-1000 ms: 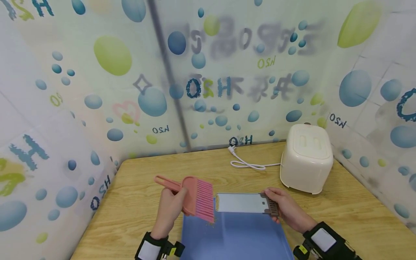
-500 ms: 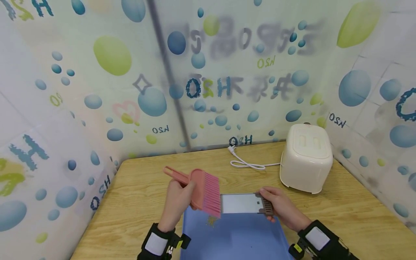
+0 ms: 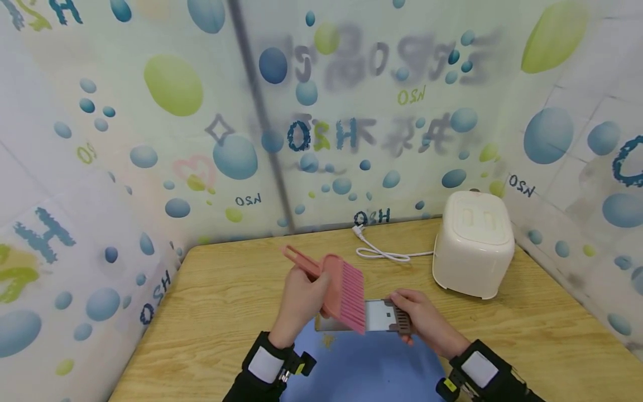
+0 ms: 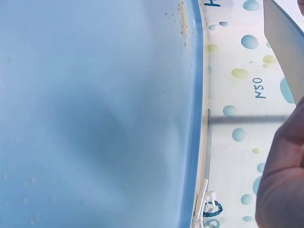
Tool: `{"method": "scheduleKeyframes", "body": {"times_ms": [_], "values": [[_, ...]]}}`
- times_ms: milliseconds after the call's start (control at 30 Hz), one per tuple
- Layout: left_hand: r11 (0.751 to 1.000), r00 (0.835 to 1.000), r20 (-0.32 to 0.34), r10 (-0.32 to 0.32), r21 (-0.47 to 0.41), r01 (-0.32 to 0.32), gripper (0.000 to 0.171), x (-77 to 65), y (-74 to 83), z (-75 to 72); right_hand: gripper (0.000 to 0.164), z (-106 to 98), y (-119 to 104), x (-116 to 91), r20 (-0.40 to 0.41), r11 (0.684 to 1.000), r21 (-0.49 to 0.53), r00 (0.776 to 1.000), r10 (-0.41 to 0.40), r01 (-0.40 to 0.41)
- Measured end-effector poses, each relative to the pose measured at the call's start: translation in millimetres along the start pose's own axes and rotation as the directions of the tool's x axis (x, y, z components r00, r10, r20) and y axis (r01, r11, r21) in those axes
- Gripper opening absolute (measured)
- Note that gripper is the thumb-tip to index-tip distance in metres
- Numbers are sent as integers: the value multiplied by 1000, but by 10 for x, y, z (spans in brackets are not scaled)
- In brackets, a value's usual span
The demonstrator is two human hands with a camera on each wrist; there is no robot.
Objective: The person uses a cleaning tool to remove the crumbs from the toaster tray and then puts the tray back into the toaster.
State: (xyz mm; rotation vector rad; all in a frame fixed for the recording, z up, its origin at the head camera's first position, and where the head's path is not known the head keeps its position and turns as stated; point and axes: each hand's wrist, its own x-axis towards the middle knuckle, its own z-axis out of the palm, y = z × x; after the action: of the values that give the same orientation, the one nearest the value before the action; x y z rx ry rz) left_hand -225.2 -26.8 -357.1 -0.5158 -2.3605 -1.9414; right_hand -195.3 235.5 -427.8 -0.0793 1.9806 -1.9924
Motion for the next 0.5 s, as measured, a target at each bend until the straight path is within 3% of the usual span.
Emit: {"method": "scheduleKeyframes", "body": {"times_ms": [200,500], "values": [[1000,1000,29,-1,-28,2,19,33,13,191,45,29,18,15,28,1000,24,1000,-3,2],[1000,1000,8,-10,-3,10,16,19,-29,392,40,65,0,34,42,999,47,999,-24,22]]}}
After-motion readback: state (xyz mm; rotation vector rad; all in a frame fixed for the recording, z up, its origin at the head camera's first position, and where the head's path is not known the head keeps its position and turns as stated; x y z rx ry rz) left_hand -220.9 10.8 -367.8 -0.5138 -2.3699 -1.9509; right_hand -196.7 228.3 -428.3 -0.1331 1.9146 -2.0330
